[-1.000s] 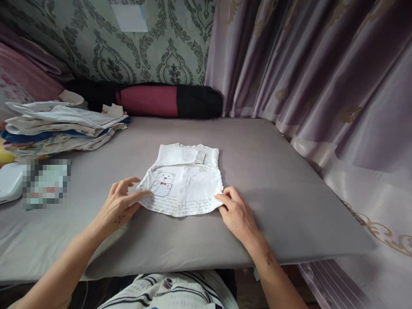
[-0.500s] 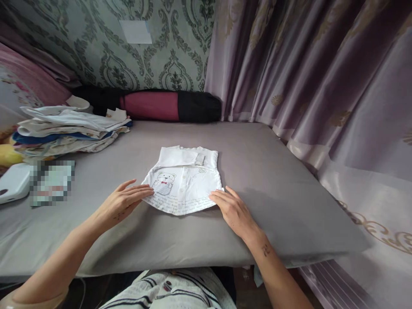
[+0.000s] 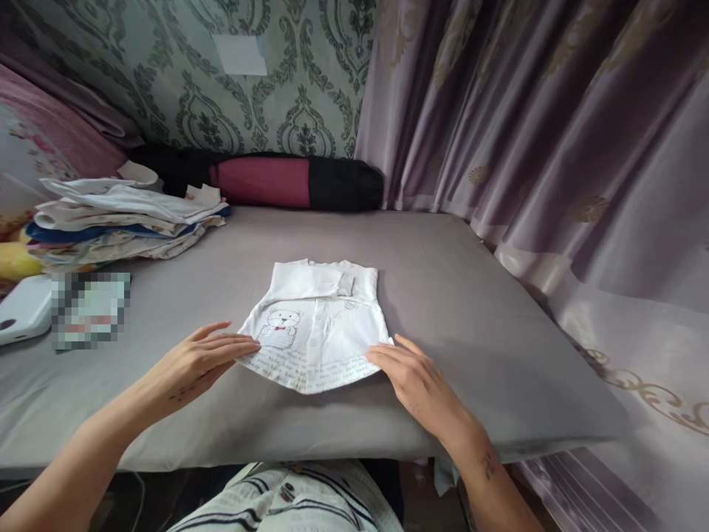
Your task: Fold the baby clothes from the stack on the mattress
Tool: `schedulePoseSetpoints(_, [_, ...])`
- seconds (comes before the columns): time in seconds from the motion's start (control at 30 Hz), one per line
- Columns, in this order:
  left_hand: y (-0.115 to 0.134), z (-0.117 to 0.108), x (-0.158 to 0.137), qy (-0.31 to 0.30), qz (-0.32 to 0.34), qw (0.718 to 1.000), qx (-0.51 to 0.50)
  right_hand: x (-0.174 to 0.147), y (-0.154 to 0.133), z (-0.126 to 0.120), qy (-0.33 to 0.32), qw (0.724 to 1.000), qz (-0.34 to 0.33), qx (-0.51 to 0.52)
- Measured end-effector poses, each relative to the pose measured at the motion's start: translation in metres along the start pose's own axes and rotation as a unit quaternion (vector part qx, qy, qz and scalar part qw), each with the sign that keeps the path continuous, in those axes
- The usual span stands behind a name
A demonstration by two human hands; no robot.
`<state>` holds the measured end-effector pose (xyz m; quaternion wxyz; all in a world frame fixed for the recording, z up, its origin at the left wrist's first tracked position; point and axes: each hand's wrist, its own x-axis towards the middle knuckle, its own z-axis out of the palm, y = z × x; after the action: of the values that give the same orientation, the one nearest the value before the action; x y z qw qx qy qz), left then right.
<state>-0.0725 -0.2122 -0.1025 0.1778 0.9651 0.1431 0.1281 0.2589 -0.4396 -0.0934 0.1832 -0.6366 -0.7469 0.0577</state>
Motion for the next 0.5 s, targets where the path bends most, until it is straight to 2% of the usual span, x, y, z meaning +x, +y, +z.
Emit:
schedulePoseSetpoints(0.1, [0.006, -0.001, -0.002, -0.016, -0.01, 1.0, -0.019, -0.002, -0.004, -0.004, -0.018, 1.0, 0.007, 0.017])
schedulePoseSetpoints(0.17, [0.007, 0.0, 0.001, -0.004, -0.027, 0.999, -0.021, 0.001, -0.004, -0.004, -0.013, 1.0, 0.017, 0.019])
schedulePoseSetpoints(0.5, [-0.002, 0.012, 0.046, 0.153, -0.069, 0.985, 0.046, 0.043, 0.019, 0.01, 0.135, 0.989, 0.06, -0.009])
